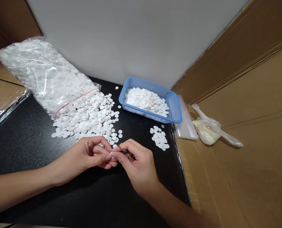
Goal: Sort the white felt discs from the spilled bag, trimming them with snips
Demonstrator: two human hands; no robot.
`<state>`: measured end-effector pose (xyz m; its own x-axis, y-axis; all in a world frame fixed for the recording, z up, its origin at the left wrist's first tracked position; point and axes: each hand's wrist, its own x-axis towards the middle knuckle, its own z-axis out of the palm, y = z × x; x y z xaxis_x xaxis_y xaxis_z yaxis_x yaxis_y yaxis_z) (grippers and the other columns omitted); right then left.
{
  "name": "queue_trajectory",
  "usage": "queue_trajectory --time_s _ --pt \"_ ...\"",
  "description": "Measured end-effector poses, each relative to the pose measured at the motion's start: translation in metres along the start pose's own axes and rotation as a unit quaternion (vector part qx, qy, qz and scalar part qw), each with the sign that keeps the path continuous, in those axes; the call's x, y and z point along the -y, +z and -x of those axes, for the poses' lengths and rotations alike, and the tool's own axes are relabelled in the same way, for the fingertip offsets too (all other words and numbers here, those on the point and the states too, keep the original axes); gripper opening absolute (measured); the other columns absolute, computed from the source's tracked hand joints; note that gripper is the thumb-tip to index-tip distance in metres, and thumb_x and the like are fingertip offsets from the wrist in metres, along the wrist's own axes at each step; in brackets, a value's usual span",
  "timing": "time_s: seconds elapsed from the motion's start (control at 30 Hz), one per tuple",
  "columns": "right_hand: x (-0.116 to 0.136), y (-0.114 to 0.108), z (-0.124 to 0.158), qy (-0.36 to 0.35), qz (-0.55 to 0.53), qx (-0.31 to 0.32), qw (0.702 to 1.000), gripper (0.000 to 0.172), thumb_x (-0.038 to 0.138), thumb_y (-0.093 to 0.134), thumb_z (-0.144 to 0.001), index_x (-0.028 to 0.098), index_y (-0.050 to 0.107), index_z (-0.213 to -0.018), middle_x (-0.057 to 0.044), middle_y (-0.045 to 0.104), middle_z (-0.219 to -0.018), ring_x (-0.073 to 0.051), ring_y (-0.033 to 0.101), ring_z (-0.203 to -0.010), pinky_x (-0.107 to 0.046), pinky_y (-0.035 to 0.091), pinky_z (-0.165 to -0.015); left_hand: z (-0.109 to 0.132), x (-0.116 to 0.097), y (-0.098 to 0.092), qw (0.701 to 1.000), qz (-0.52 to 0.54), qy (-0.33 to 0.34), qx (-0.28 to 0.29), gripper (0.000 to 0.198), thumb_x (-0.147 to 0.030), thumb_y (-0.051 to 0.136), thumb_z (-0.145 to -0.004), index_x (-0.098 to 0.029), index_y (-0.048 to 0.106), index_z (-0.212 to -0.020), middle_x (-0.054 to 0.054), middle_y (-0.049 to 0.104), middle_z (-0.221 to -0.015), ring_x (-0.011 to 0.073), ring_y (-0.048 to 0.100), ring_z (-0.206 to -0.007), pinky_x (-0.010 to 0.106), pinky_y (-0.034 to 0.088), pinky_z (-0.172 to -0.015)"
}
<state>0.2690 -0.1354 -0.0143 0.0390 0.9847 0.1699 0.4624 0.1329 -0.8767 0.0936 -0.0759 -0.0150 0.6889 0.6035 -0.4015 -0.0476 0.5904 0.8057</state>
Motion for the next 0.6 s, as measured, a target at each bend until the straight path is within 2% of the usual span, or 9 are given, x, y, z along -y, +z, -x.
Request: queue_trajectory --time_s 0.1,0.2,0.33,0.4,0.43,0.47,0.5,0.57,0.6 --pt "-0.002 0.0 -0.001 -0.002 0.027 0.01 1.0 0.02 0.021 0.059 -0.092 0.021 0.061 -0.072 0.001 0.064 -0.068 -0.013 0.058 -0.06 -0.024 0.045 -0.056 0.0 0.0 0.001 1.0 -0.006 -0.006 0.01 0.025 -0.028 0.084 -0.076 -0.012 0.065 -0.079 0.006 0.078 -0.075 0.0129 0.074 -0.073 0.02 0.056 -0.073" --pt "-0.006 -0.004 -0.005 -0.02 0.065 -0.007 0.998 0.025 0.024 0.05 -0.097 0.022 0.054 -0.072 0.002 0.061 -0.067 -0.013 0.057 -0.059 -0.024 0.044 -0.056 0.0 0.001 0.002 1.0 0.012 -0.022 0.011 0.025 -0.027 0.084 -0.075 -0.013 0.065 -0.08 0.006 0.078 -0.077 0.0164 0.076 -0.079 0.024 0.058 -0.077" --pt "-0.019 -0.026 -0.014 -0.013 0.148 -0.051 0.988 0.029 0.034 0.041 -0.101 0.024 0.047 -0.074 0.001 0.059 -0.066 -0.015 0.057 -0.059 -0.026 0.043 -0.056 -0.001 0.001 -0.001 0.999 0.008 -0.034 0.008 0.024 -0.029 0.081 -0.078 -0.013 0.066 -0.087 0.008 0.079 -0.082 0.0191 0.076 -0.083 0.027 0.059 -0.08" --pt "-0.032 -0.045 -0.02 0.008 0.231 -0.081 0.97 0.027 0.035 0.041 -0.1 0.024 0.046 -0.075 0.0 0.06 -0.067 -0.016 0.056 -0.057 -0.027 0.041 -0.055 0.0 0.001 -0.006 0.998 -0.064 -0.009 0.013 0.019 -0.029 0.075 -0.083 -0.014 0.068 -0.091 0.008 0.078 -0.083 0.0195 0.076 -0.082 0.028 0.059 -0.078" --pt "-0.04 -0.055 -0.023 0.018 0.276 -0.102 0.956 0.025 0.035 0.041 -0.098 0.025 0.046 -0.075 -0.001 0.059 -0.067 -0.017 0.055 -0.056 -0.028 0.039 -0.054 0.002 0.001 -0.01 0.99 -0.138 0.025 0.017 0.015 -0.029 0.071 -0.086 -0.014 0.068 -0.092 0.008 0.077 -0.083 0.019 0.075 -0.08 0.028 0.058 -0.076" --pt "-0.048 -0.064 -0.025 0.02 0.32 -0.116 0.94 0.025 0.035 0.044 -0.095 0.025 0.046 -0.072 -0.002 0.058 -0.065 -0.018 0.053 -0.055 -0.03 0.038 -0.054 0.004 0.001 -0.013 0.969 -0.233 0.077 0.028 0.013 -0.027 0.066 -0.089 -0.015 0.069 -0.092 0.007 0.076 -0.083 0.0186 0.073 -0.079 0.027 0.057 -0.074" --pt "-0.055 -0.074 -0.027 0.021 0.355 -0.12 0.927 0.026 0.035 0.046 -0.093 0.025 0.046 -0.069 -0.003 0.058 -0.066 -0.02 0.054 -0.057 -0.031 0.039 -0.055 0.006 0.002 -0.017 0.929 -0.342 0.139 0.038 0.012 -0.025 0.062 -0.092 -0.016 0.07 -0.091 0.007 0.075 -0.083 0.0181 0.071 -0.078 0.027 0.055 -0.072" --pt "-0.067 -0.088 -0.028 0.01 0.379 -0.117 0.918 0.016 0.029 0.049 -0.088 0.023 0.056 -0.074 -0.007 0.064 -0.077 -0.023 0.06 -0.067 -0.034 0.044 -0.061 0.012 0.004 -0.024 0.8 -0.526 0.277 0.079 0.019 -0.018 0.052 -0.096 -0.018 0.07 -0.094 0.008 0.073 -0.088 0.019 0.066 -0.081 0.028 0.052 -0.072" --pt "-0.07 -0.093 -0.028 0.006 0.379 -0.121 0.917 0.013 0.026 0.05 -0.086 0.022 0.062 -0.081 -0.009 0.067 -0.085 -0.025 0.063 -0.074 -0.036 0.047 -0.065 0.015 0.005 -0.027 0.732 -0.591 0.325 0.093 0.024 -0.015 0.047 -0.098 -0.018 0.07 -0.095 0.009 0.072 -0.087 0.0193 0.064 -0.079 0.029 0.05 -0.071"
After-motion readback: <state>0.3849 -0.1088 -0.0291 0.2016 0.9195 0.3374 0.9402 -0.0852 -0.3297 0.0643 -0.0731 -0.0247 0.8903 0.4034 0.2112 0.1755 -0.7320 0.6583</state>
